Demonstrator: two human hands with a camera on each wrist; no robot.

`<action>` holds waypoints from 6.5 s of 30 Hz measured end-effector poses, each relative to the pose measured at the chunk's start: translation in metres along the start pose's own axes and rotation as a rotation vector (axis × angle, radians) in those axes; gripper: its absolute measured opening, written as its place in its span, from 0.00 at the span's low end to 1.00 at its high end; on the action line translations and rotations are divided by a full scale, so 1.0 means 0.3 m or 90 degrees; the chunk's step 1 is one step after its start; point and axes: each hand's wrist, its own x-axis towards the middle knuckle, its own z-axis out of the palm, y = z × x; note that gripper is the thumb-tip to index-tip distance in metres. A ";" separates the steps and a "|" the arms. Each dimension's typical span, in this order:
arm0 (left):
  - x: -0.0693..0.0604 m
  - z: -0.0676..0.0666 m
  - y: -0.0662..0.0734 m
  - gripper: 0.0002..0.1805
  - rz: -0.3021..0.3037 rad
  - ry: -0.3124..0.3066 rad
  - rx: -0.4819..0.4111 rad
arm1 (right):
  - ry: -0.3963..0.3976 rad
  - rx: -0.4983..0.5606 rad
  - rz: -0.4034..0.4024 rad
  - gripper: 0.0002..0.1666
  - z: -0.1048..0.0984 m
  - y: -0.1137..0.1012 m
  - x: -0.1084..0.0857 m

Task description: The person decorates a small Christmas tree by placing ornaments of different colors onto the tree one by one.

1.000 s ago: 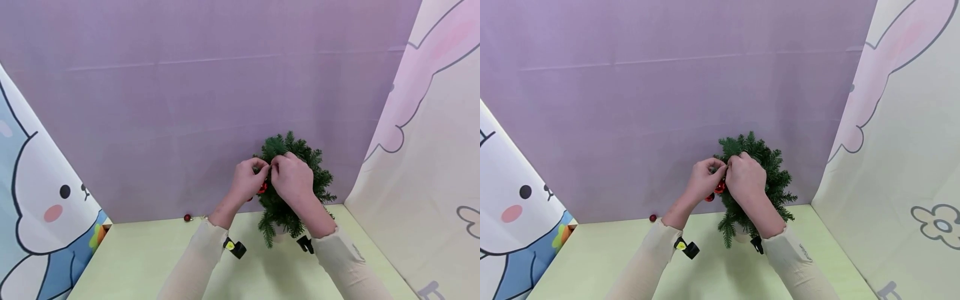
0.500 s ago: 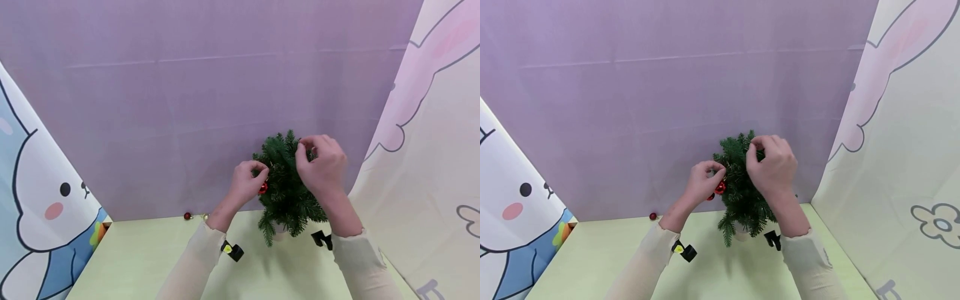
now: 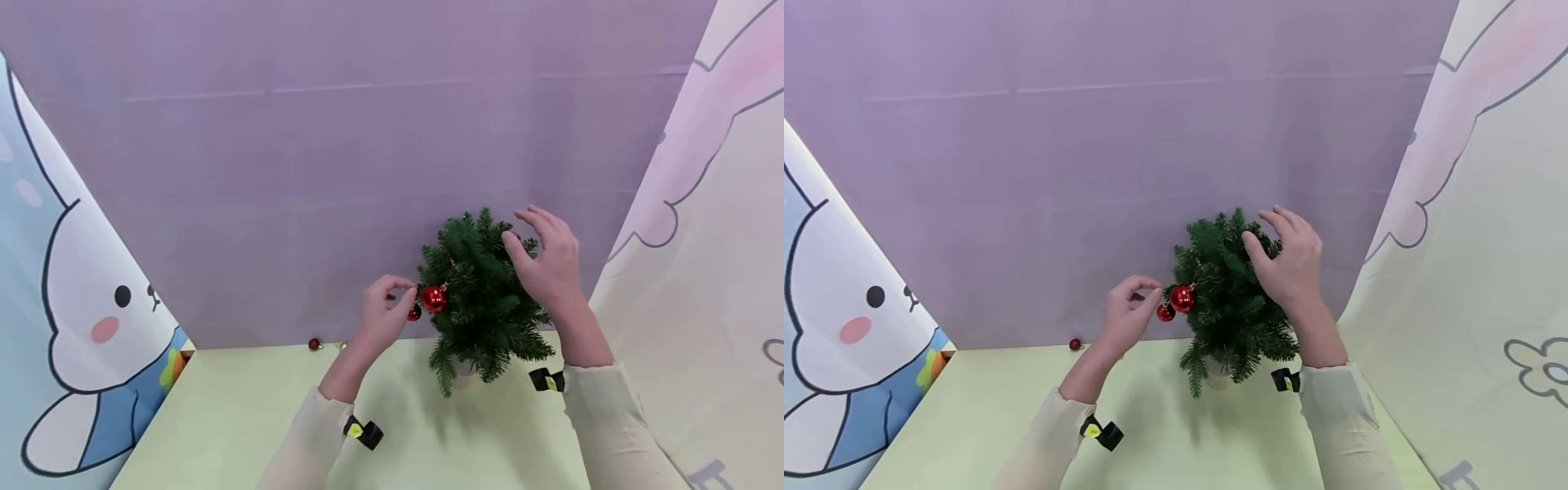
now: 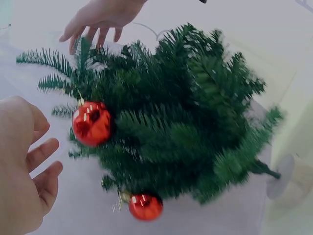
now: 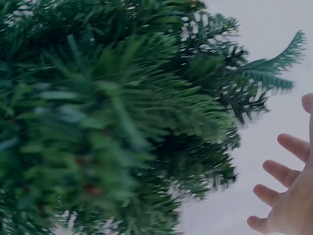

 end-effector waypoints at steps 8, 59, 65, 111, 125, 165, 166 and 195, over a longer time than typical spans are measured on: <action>-0.134 -0.066 -0.126 0.04 -0.134 -0.016 -0.003 | -0.059 -0.005 0.009 0.30 0.007 0.035 -0.025; -0.377 -0.528 -0.709 0.16 -0.361 -0.150 0.391 | -0.049 -0.050 0.052 0.32 0.041 0.001 -0.095; -0.347 -0.514 -0.737 0.22 -0.380 -0.175 0.413 | -0.161 -0.003 0.121 0.39 0.022 0.068 -0.070; -0.280 -0.445 -0.890 0.15 -0.314 -0.308 0.507 | -0.178 -0.037 0.141 0.34 0.003 -0.037 -0.171; -0.306 -0.511 -0.861 0.19 -0.362 -0.264 0.485 | -0.178 -0.032 0.117 0.34 0.036 -0.079 -0.173; -0.449 -0.373 -0.434 0.15 -0.314 -0.008 0.194 | -0.135 -0.095 0.163 0.42 0.063 -0.135 -0.205; -0.449 -0.365 -0.417 0.14 -0.313 -0.006 0.188 | -0.133 -0.096 0.163 0.42 0.064 -0.135 -0.206; -0.474 -0.044 -0.050 0.11 -0.269 0.083 0.015 | -0.103 -0.056 0.098 0.39 0.046 -0.085 -0.242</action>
